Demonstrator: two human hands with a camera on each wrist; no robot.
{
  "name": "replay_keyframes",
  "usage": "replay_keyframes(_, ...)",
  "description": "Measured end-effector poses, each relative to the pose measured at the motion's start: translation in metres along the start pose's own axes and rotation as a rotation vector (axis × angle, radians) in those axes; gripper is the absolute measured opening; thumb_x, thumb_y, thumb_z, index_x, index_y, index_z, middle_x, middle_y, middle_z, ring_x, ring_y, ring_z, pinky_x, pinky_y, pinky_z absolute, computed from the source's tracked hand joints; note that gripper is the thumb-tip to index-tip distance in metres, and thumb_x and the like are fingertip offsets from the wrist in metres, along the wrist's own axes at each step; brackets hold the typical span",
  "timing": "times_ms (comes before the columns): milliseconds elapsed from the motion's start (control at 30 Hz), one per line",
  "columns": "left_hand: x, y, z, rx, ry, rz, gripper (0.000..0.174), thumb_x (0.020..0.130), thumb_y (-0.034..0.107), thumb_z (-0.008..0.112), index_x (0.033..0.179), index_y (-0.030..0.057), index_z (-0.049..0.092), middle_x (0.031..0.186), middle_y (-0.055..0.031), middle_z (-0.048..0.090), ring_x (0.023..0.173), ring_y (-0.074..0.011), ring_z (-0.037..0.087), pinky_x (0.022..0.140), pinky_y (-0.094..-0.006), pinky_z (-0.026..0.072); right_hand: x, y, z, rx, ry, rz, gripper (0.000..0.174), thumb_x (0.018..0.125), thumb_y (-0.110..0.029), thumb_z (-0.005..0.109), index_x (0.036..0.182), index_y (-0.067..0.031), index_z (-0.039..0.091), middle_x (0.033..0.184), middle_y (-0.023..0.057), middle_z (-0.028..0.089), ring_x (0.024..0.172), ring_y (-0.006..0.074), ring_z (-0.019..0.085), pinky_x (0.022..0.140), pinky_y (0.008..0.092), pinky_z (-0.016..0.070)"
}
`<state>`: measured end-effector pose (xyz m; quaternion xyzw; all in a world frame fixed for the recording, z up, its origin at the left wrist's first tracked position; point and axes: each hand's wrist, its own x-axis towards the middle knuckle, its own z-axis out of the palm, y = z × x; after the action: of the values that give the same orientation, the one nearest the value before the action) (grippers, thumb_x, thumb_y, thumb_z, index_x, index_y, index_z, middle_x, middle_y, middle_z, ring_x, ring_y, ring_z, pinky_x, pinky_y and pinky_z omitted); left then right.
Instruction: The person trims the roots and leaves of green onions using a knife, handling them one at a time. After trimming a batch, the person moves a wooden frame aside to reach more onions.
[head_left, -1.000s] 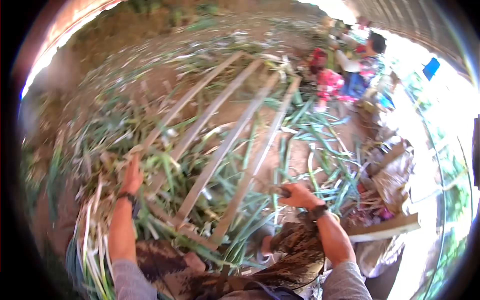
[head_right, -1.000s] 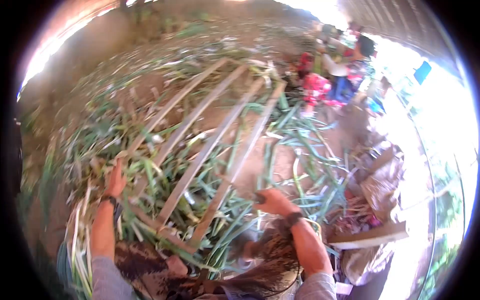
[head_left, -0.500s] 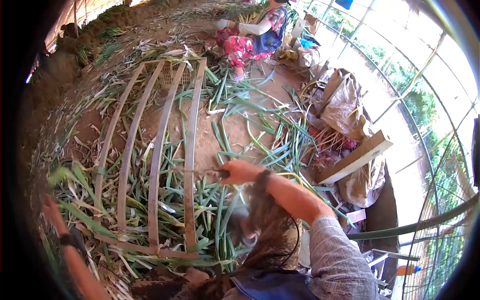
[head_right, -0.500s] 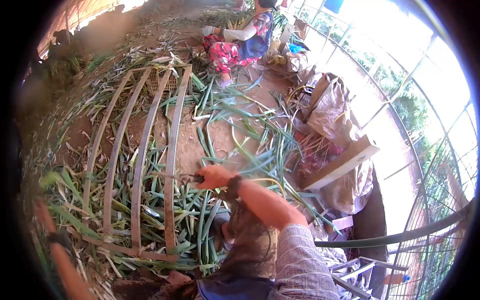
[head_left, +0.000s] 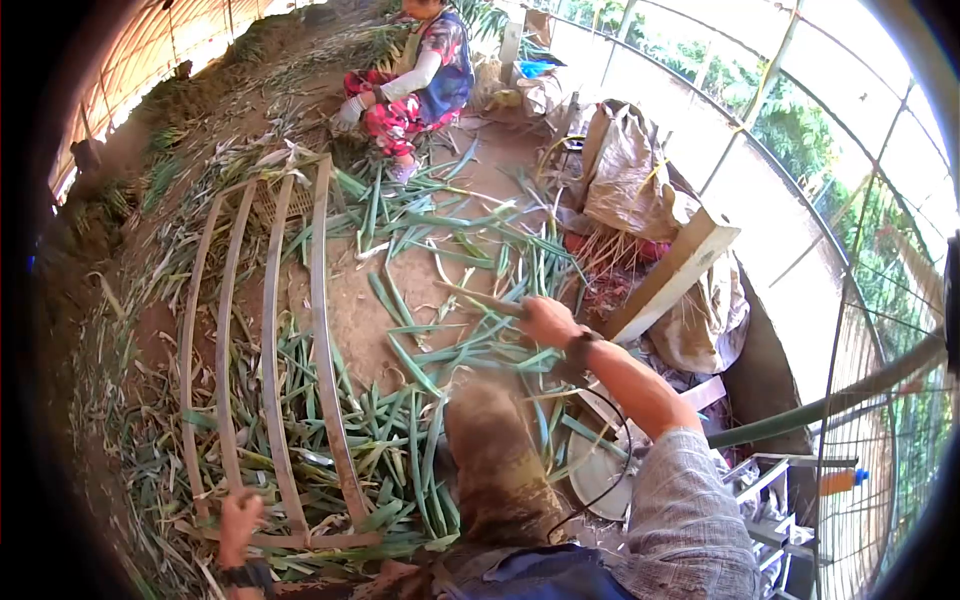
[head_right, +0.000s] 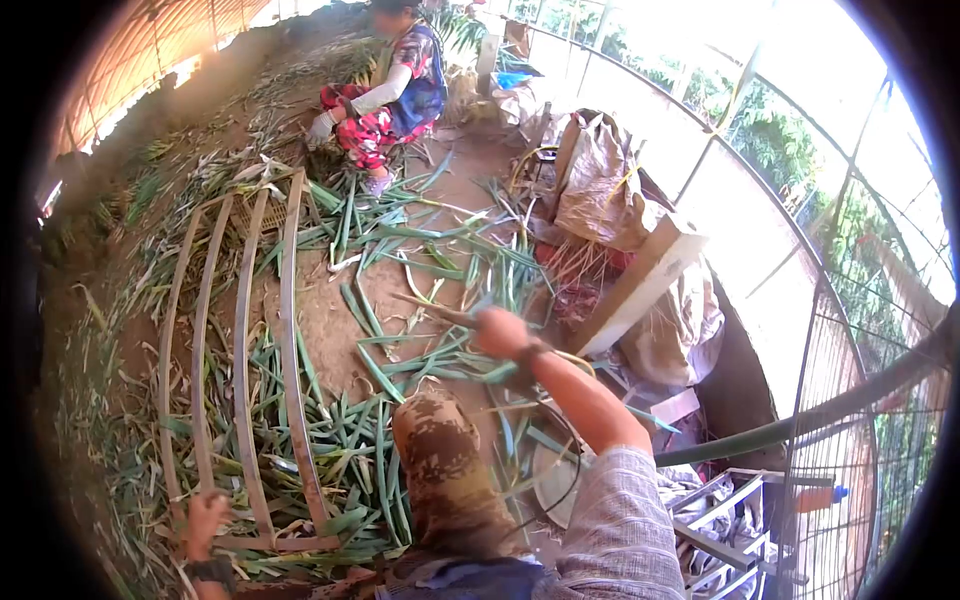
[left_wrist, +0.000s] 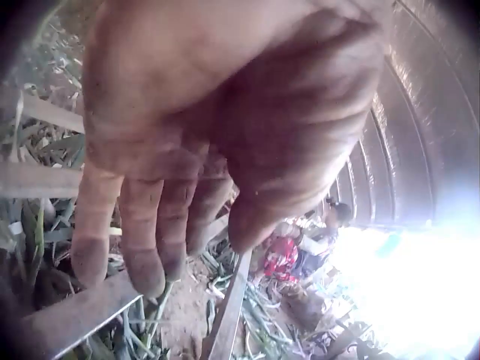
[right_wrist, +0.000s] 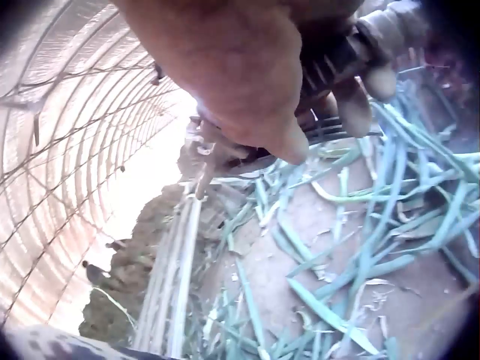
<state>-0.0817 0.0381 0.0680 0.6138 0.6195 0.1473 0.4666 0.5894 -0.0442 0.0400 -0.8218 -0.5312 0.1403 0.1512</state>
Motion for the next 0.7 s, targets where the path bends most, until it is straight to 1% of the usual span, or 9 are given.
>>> replay_keyframes(133, 0.01, -0.058, -0.004, 0.23, -0.12, -0.088, 0.04, 0.097, 0.026, 0.059, 0.13, 0.0031, 0.057, 0.11, -0.0138, 0.068, 0.094, -0.0299, 0.068, 0.078, -0.0495, 0.0591, -0.029, 0.103, 0.049, -0.096, 0.066, 0.197, 0.019, 0.075, -0.024, 0.069, 0.088, -0.0109, 0.07, 0.093, 0.0164, 0.067, 0.088, 0.0391, 0.065, 0.074, 0.0484, 0.0521)
replay_keyframes(200, -0.008, -0.051, -0.004, 0.096, 0.008, -0.184, 0.045, 0.097, 0.03, 0.06, 0.134, 0.0065, 0.054, 0.121, -0.0135, 0.063, 0.106, -0.0301, 0.064, 0.078, -0.0504, 0.0559, -0.042, 0.164, 0.071, -0.117, 0.128, 0.259, 0.014, 0.076, -0.017, 0.065, 0.087, -0.0106, 0.07, 0.087, 0.0184, 0.068, 0.084, 0.0396, 0.066, 0.073, 0.0485, 0.0521)
replay_keyframes(267, -0.002, -0.077, -0.003, -0.137, 0.386, -0.344, 0.053, 0.096, 0.036, 0.061, 0.14, 0.009, 0.049, 0.134, -0.0137, 0.055, 0.116, -0.0292, 0.057, 0.081, -0.0523, 0.0525, -0.056, 0.19, 0.06, -0.146, 0.018, 0.463, 0.023, 0.084, -0.014, 0.059, 0.102, -0.0144, 0.073, 0.102, 0.0182, 0.071, 0.102, 0.0385, 0.066, 0.087, 0.0465, 0.0533)
replay_keyframes(300, 0.001, -0.109, -0.011, -0.257, 0.459, -0.376, 0.059, 0.095, 0.044, 0.061, 0.141, 0.0102, 0.047, 0.14, -0.0119, 0.048, 0.122, -0.0325, 0.049, 0.092, -0.0511, 0.0467, -0.058, 0.218, 0.063, -0.19, -0.034, 0.555, 0.026, 0.085, -0.014, 0.058, 0.106, -0.0142, 0.072, 0.109, 0.0184, 0.069, 0.105, 0.0369, 0.066, 0.088, 0.0462, 0.0532)
replay_keyframes(433, 0.015, -0.22, -0.01, -0.614, 0.601, -0.395, 0.071, 0.093, 0.049, 0.063, 0.149, 0.0133, 0.039, 0.154, -0.0108, 0.033, 0.133, -0.0321, 0.038, 0.101, -0.0523, 0.0388, -0.099, 0.249, 0.046, -0.182, 0.07, 0.757, 0.027, 0.085, -0.018, 0.06, 0.109, -0.0106, 0.069, 0.115, 0.0191, 0.068, 0.11, 0.0369, 0.064, 0.091, 0.047, 0.0519)
replay_keyframes(533, 0.008, -0.201, 0.032, -0.537, 0.712, -0.501, 0.068, 0.094, 0.042, 0.063, 0.147, 0.0075, 0.04, 0.147, -0.0117, 0.043, 0.127, -0.0319, 0.047, 0.096, -0.0501, 0.043, -0.121, 0.293, 0.058, -0.222, 0.038, 0.851, 0.028, 0.08, -0.021, 0.064, 0.106, -0.0106, 0.067, 0.114, 0.0205, 0.067, 0.109, 0.038, 0.064, 0.09, 0.0487, 0.0518)
replay_keyframes(600, 0.006, -0.183, 0.043, -0.489, 0.754, -0.553, 0.075, 0.092, 0.045, 0.065, 0.149, 0.0067, 0.037, 0.151, -0.0132, 0.038, 0.131, -0.0332, 0.044, 0.099, -0.053, 0.0416, -0.137, 0.31, 0.068, -0.227, 0.019, 0.899, 0.036, 0.077, -0.024, 0.068, 0.111, -0.0124, 0.065, 0.12, 0.0182, 0.065, 0.115, 0.0372, 0.061, 0.093, 0.0487, 0.0503)
replay_keyframes(667, 0.013, -0.197, 0.042, -0.814, 0.69, -0.533, 0.08, 0.092, 0.047, 0.063, 0.156, 0.0137, 0.027, 0.161, -0.0121, 0.022, 0.142, -0.0337, 0.03, 0.109, -0.0553, 0.031, -0.146, 0.309, 0.071, -0.322, 0.028, 0.979, 0.039, 0.08, -0.025, 0.066, 0.118, -0.0131, 0.061, 0.125, 0.0164, 0.06, 0.119, 0.0383, 0.056, 0.097, 0.0501, 0.0473)
replay_keyframes(700, 0.011, -0.209, 0.043, -0.802, 0.712, -0.568, 0.076, 0.092, 0.048, 0.064, 0.151, 0.0094, 0.034, 0.151, -0.0143, 0.036, 0.133, -0.0372, 0.041, 0.101, -0.0616, 0.04, -0.149, 0.307, 0.071, -0.406, 0.074, 0.987, 0.038, 0.086, -0.024, 0.06, 0.122, -0.0131, 0.058, 0.128, 0.015, 0.057, 0.121, 0.0371, 0.054, 0.097, 0.0507, 0.0461)
